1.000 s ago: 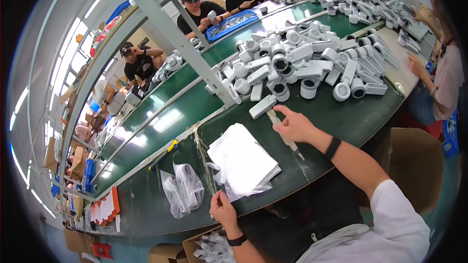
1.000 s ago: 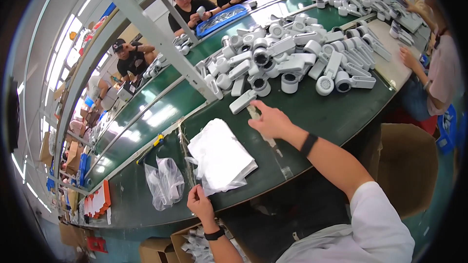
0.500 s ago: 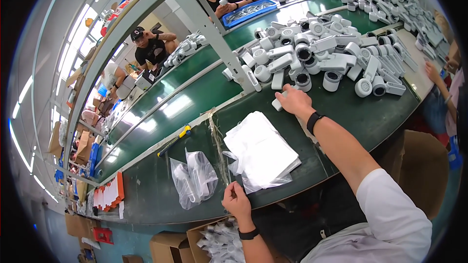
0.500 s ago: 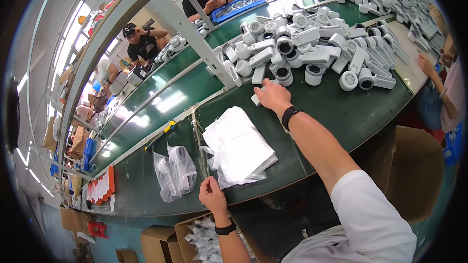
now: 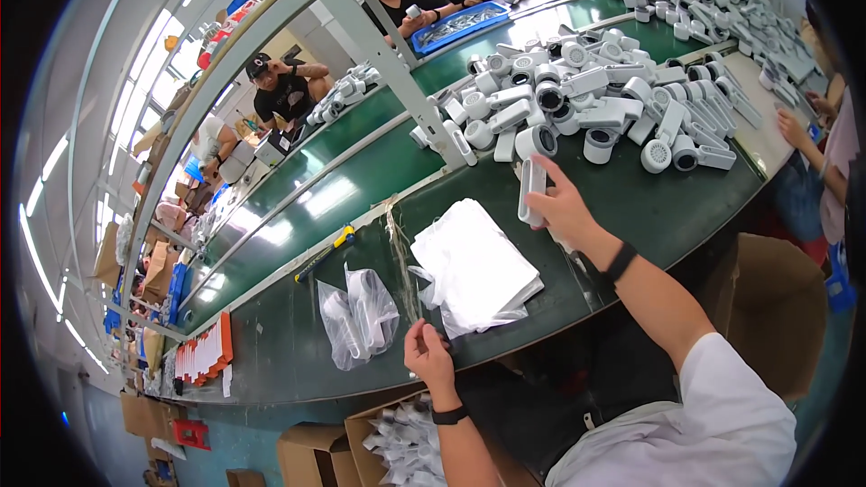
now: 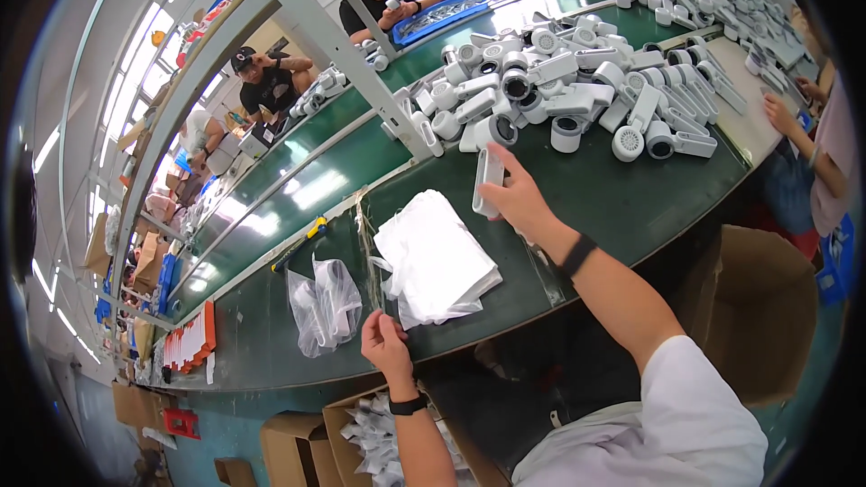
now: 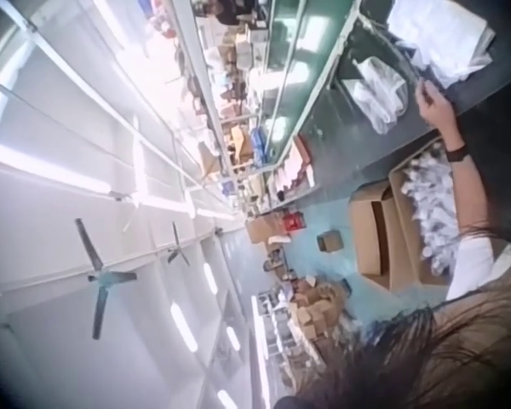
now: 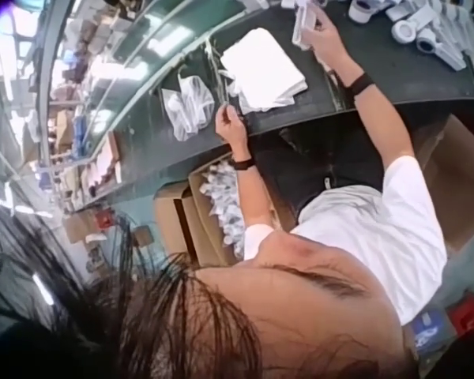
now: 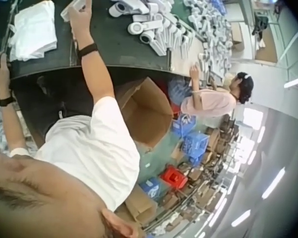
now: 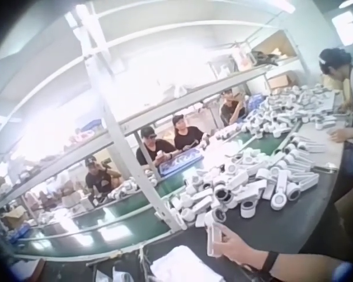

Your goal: The person picks up a handheld fan from a pile, slides it into a plastic bag by hand, and places the bagged fan into a cardboard box. This process is repeated for additional fans throughout the video.

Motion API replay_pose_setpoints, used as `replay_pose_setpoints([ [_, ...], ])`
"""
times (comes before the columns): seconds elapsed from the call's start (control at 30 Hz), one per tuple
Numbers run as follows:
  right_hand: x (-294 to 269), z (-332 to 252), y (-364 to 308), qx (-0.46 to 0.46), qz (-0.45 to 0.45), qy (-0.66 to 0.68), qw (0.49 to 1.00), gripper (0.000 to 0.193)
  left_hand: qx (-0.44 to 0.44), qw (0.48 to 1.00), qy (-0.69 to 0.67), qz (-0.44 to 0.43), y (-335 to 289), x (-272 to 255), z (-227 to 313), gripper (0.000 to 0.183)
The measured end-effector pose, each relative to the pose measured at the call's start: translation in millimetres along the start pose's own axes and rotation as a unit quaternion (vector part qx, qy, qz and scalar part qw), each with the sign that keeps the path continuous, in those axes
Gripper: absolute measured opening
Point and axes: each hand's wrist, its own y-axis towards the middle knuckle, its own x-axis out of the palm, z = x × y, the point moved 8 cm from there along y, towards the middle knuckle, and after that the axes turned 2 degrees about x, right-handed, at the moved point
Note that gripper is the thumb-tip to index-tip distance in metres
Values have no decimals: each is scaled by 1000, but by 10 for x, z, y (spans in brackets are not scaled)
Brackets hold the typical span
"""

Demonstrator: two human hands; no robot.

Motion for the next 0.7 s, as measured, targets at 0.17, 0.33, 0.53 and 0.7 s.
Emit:
replay_pose_setpoints([
  [0.17,-214,-235,-784,-24,-27,192,981,69,314,910,252,-96,-360,417,1104,38],
  [0.33,-81,151,-1355,151,-261,276,913,65,411,740,459,-270,-606,1103,1313,30],
  [0.53,40,211,-1684,158,-275,293,902,63,362,806,392,-254,-444,997,1097,13],
  [0.7,-98,249,-1589,118,-180,193,957,46,208,931,220,-206,-477,958,991,10],
])
